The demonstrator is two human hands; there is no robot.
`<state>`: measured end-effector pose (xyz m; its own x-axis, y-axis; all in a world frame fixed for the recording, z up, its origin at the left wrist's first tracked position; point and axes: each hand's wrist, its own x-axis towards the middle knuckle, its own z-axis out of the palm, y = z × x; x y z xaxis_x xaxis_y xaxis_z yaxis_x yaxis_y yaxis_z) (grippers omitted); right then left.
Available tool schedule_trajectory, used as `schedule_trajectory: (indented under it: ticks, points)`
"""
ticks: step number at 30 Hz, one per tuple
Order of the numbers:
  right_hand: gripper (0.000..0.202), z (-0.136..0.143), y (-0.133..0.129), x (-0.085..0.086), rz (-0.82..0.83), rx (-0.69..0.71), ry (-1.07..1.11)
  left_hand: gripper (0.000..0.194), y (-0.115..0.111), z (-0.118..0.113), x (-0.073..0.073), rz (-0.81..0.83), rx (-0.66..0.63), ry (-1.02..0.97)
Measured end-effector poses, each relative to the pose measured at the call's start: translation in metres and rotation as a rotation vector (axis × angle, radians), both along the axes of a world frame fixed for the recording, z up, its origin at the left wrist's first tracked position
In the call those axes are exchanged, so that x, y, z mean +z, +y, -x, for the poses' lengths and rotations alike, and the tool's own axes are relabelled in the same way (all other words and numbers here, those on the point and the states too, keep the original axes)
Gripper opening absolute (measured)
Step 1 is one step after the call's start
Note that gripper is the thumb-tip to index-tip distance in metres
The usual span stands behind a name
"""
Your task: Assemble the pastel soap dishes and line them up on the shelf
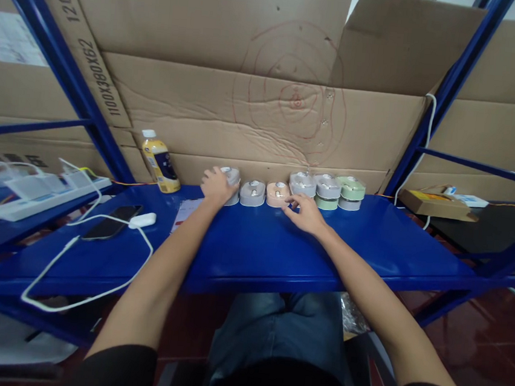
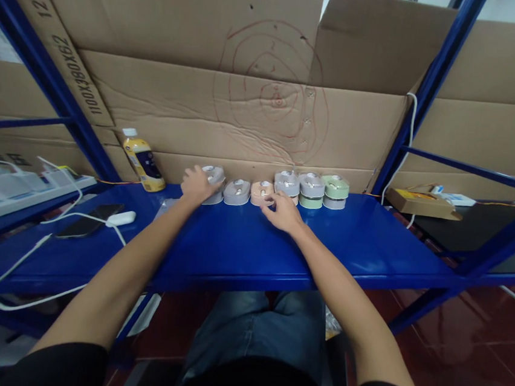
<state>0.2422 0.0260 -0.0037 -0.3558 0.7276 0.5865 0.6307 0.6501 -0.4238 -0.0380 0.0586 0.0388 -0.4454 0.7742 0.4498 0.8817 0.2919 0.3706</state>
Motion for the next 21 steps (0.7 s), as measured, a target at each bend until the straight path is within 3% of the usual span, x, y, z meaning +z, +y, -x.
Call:
schedule_trajectory:
  ticks: [2,4,7,10,12,14,17,21]
  points:
    - [0.024,-0.001,-0.002,0.003,-0.013,0.0,0.024,0.072,-0.017,-0.002,0.005,-0.082,-0.036,0.033]
    - [0.028,-0.003,-0.005,0.007,-0.043,0.014,0.076,0.072,-0.037,-0.008,0.009,-0.168,-0.158,0.074]
    - [0.055,-0.007,-0.012,0.016,-0.11,0.091,0.135,0.073,-0.064,-0.023,0.006,-0.217,-0.578,0.111]
    - [0.095,-0.012,-0.017,0.022,-0.116,0.225,0.047,0.079,-0.077,-0.042,-0.01,-0.135,-1.03,0.071]
    - [0.109,-0.014,-0.019,0.022,-0.047,0.299,-0.048,0.083,-0.079,-0.053,-0.023,-0.067,-1.222,0.014]
    - [0.112,-0.013,-0.02,0.019,0.042,0.354,-0.123,0.091,-0.078,-0.059,-0.035,-0.031,-1.306,-0.045]
    - [0.107,-0.009,-0.022,0.016,0.101,0.395,-0.158,0.102,-0.075,-0.058,-0.046,-0.011,-1.31,-0.12]
    - [0.094,-0.015,-0.018,0.019,0.144,0.303,-0.086,0.111,-0.072,-0.048,-0.052,0.019,-1.269,-0.155]
